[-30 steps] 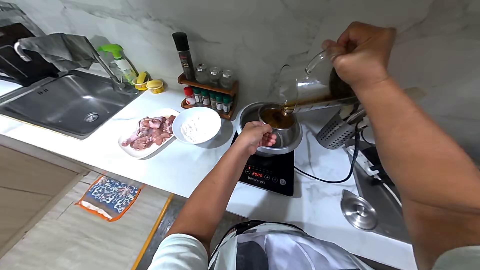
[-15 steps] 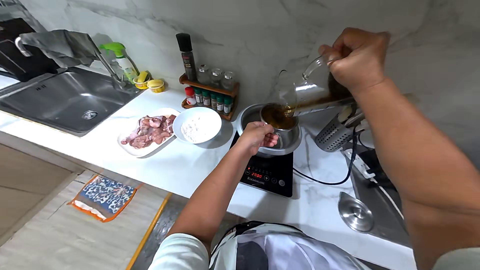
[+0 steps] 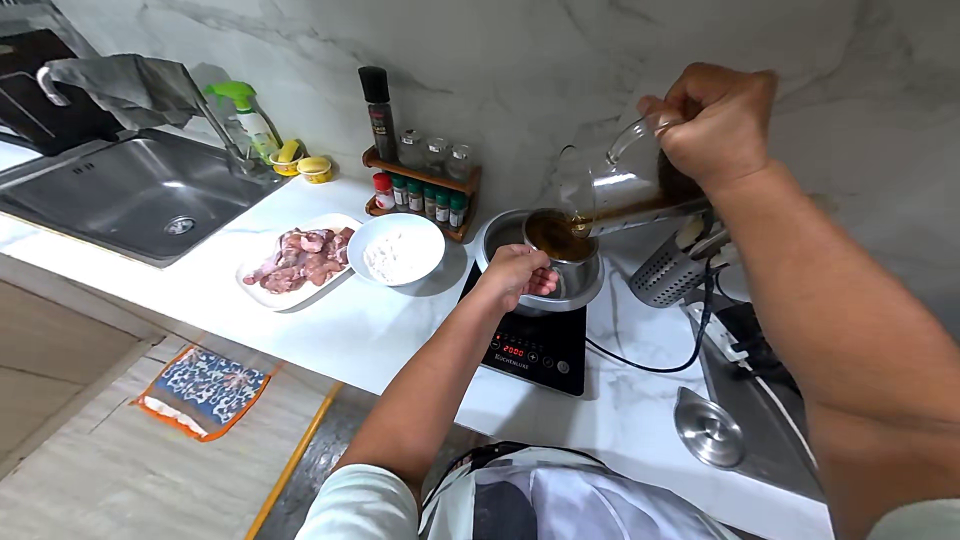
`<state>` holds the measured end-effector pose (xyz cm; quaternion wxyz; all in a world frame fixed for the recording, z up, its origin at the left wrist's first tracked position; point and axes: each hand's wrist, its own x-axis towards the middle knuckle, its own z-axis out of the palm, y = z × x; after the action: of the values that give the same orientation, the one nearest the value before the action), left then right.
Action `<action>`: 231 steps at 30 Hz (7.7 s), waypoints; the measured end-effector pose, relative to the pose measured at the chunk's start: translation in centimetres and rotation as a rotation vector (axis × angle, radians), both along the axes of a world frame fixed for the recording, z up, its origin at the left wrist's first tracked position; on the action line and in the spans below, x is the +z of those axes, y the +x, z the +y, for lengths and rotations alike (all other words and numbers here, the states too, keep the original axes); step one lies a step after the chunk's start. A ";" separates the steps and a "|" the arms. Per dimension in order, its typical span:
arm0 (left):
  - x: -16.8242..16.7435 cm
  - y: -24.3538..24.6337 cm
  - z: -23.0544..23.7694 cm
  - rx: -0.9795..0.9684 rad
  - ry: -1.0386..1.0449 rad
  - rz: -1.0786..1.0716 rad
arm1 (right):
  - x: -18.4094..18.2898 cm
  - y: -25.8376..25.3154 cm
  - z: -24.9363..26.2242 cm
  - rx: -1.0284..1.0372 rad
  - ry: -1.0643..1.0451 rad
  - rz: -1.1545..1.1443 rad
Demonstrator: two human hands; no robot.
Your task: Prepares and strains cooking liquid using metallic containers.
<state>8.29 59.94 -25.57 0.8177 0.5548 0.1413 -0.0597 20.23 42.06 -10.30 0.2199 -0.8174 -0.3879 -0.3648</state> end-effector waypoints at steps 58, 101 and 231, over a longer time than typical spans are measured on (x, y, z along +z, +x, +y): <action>-0.5 1.6 -0.7 0.185 -0.041 0.024 | -15.3 -4.5 -8.0 -0.342 0.966 0.231; -1.9 5.2 1.4 0.063 0.259 -0.105 | -35.8 -17.5 -17.3 -0.308 1.661 0.706; -4.4 -3.0 -7.6 -0.437 0.303 -0.499 | -22.2 -24.4 -23.6 -0.272 1.199 0.425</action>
<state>5.32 52.38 -29.94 0.7035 0.6842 -0.1773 -0.0741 -4.17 18.50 -32.45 0.6616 -0.6490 0.0421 -0.3732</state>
